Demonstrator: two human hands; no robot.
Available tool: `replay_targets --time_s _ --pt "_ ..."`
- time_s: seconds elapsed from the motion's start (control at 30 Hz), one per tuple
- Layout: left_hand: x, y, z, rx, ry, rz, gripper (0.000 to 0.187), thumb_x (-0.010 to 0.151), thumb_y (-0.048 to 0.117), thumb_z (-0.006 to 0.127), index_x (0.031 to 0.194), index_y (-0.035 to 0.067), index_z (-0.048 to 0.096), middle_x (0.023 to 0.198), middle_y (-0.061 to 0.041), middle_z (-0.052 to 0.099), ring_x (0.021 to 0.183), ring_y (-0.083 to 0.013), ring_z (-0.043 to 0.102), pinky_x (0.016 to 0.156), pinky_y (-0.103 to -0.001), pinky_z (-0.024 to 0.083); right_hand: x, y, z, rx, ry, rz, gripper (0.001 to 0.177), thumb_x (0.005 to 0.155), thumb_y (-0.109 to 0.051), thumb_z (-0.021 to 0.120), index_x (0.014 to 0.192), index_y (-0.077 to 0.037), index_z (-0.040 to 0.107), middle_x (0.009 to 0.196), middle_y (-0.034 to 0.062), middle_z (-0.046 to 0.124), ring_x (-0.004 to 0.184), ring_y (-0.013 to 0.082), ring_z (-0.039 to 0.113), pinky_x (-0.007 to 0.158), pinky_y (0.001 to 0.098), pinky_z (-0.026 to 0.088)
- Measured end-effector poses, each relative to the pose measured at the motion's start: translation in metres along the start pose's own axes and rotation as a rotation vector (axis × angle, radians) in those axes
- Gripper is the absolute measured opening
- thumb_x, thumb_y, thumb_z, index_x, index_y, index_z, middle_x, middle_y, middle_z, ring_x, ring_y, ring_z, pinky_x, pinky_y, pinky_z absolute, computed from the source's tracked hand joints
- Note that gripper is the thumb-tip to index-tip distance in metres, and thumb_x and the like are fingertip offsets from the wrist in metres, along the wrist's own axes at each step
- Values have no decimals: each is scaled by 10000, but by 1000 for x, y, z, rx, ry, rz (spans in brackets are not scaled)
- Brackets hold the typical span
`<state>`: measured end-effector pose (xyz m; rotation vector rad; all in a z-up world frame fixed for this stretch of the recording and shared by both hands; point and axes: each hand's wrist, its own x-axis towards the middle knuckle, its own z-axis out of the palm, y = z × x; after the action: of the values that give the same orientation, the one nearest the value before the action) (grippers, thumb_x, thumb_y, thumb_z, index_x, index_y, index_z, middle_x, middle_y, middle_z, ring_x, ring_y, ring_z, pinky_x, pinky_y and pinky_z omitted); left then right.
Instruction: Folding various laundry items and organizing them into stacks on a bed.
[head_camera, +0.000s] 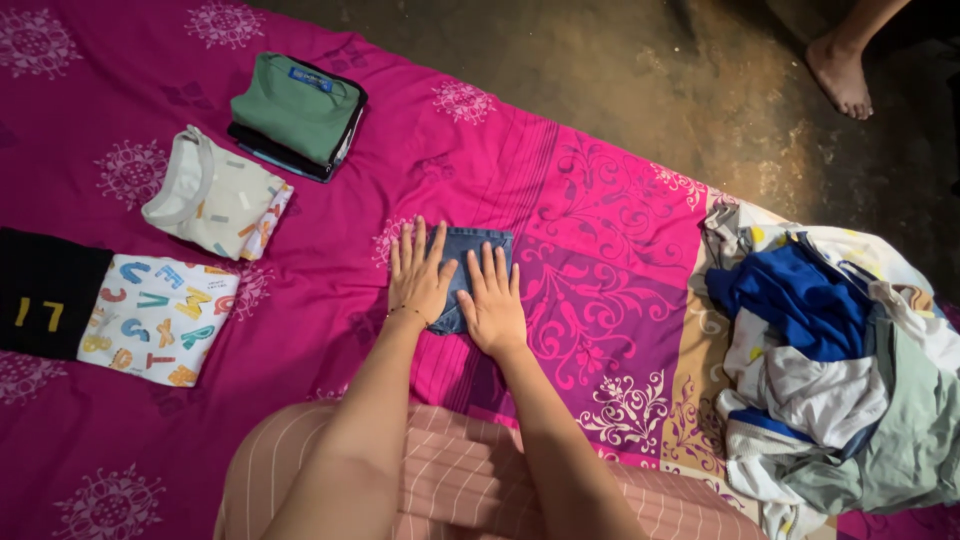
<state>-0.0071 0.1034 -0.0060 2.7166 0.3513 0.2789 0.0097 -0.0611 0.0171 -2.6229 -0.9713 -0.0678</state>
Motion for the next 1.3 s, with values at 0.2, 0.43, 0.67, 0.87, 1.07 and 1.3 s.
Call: replay_targets --time_s 0.2,0.43,0.67,0.87,1.07,1.3 --pt "-1 -3 6 18 -5 3 687 1040 456 426 1643 213 205 1707 -164 128 1572 -362 96 1258 -518 64 -6 0 9 16 79 76 675 1059 -374 468 1635 -89 262 1710 229 141 1575 442 81 1256 562 108" --pt "16 23 -1 -13 -394 -415 776 1029 577 313 1662 266 -10 1701 -182 -144 1555 -406 -159 1217 -577 -94 17 13 36 738 460 637 851 784 -251 843 1420 106 404 1362 300 560 1256 391 562 1071 430 436" --pt "74 -37 86 -1601 -458 -743 1006 1004 761 146 1427 -28 605 1341 -259 638 1232 -379 616 1074 -491 483 34 -73 -69 597 433 226 426 780 -92 765 1193 -33 677 1079 142 748 940 326 740 845 386 580" --pt "46 -44 -16 -2424 -447 513 461 1263 390 319 1244 21 594 1250 -162 669 1210 -361 650 1099 -493 499 14 -154 -149 343 195 -120 462 821 -241 707 1264 -123 647 1285 132 631 1240 344 590 1096 466 461" --pt "25 -14 -56 -2479 -127 137 679 1069 537 302 1541 82 480 1625 -137 440 1506 -337 399 1283 -491 287 33 -162 -151 -87 379 -144 614 1008 -410 551 1574 -200 441 1657 202 319 1534 424 250 1206 645 130" --pt "18 -5 -39 -2724 -121 -27 779 1048 637 268 1552 82 477 1613 -147 484 1478 -354 464 1260 -522 331 41 -139 -120 -130 301 -57 632 1026 -387 548 1600 -171 394 1659 142 344 1543 370 256 1228 665 101"
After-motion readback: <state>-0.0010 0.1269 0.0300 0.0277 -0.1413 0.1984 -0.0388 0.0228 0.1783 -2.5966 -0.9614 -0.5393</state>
